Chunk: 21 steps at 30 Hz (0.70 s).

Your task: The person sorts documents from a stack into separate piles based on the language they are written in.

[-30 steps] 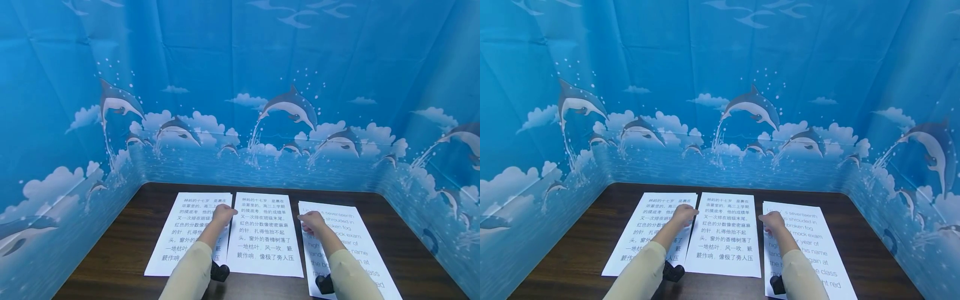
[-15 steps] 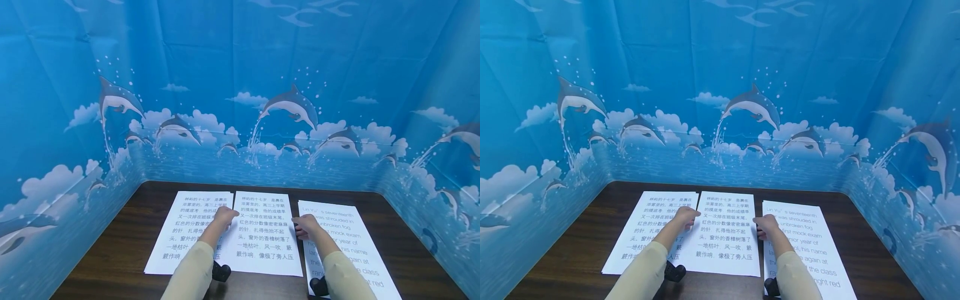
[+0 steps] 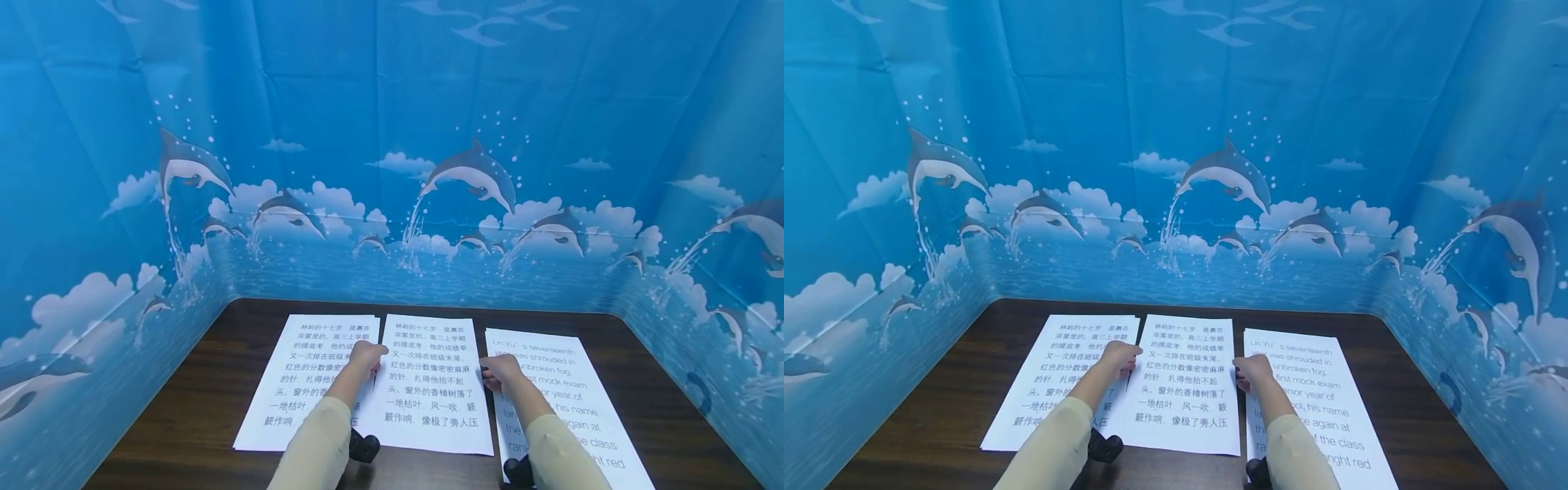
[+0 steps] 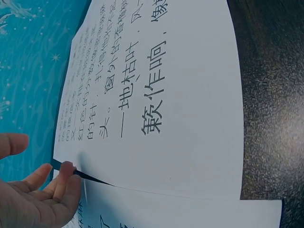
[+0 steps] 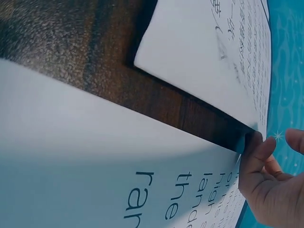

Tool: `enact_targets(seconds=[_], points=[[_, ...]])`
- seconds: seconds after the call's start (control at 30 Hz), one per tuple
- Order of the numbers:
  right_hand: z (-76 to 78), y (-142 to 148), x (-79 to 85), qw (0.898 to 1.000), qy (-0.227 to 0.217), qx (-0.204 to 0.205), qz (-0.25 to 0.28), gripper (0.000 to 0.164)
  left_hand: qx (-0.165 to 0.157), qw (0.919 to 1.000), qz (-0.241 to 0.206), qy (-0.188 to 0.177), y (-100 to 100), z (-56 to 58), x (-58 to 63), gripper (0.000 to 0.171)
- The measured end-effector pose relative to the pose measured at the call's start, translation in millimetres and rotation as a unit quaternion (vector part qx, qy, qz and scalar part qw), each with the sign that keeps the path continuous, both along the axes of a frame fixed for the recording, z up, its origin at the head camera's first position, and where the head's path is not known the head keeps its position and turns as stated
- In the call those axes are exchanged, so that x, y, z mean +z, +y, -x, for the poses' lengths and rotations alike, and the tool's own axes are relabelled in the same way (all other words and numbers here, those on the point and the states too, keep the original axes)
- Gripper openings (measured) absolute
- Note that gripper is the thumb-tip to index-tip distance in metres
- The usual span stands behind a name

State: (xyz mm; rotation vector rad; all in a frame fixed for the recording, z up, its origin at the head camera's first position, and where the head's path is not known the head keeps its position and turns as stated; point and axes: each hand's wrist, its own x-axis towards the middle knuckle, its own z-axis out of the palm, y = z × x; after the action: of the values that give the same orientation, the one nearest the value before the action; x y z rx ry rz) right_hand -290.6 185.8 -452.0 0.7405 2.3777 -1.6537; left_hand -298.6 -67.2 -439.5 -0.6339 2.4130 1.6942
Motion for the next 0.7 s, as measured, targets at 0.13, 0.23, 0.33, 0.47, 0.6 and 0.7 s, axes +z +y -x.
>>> enact_targets(seconds=[0.13, 0.23, 0.33, 0.47, 0.6, 0.7], points=[[-7.7, -1, 4.9, 1.0, 0.013, 0.013, -0.012, 0.032, -0.003, 1.0, -0.001, 0.004, 1, -0.8, -0.8, 0.037], [-8.4, 0, 2.6, 0.999, 0.021, 0.023, -0.026, 0.026, -0.005, 0.9999, -0.005, 0.009, 1, -1.3, -2.1, 0.035], [-6.8, 1, -0.7, 0.999, 0.024, 0.028, -0.036, 0.024, -0.004, 0.9999, -0.008, 0.012, 0, -1.7, -3.3, 0.033], [-5.5, 1, -3.7, 0.998, 0.022, 0.029, -0.044, 0.023, -0.007, 0.9999, -0.003, 0.015, 0, -1.8, -4.4, 0.026], [-6.2, 1, -6.2, 0.998, 0.018, 0.035, -0.058, 0.023, -0.024, 0.9991, 0.031, 0.017, 1, -2.6, -7.4, 0.025], [-7.0, 1, -7.7, 0.997, 0.017, 0.04, -0.065, 0.023, -0.036, 0.9974, 0.059, 0.02, 2, -3.3, -9.0, 0.024]])
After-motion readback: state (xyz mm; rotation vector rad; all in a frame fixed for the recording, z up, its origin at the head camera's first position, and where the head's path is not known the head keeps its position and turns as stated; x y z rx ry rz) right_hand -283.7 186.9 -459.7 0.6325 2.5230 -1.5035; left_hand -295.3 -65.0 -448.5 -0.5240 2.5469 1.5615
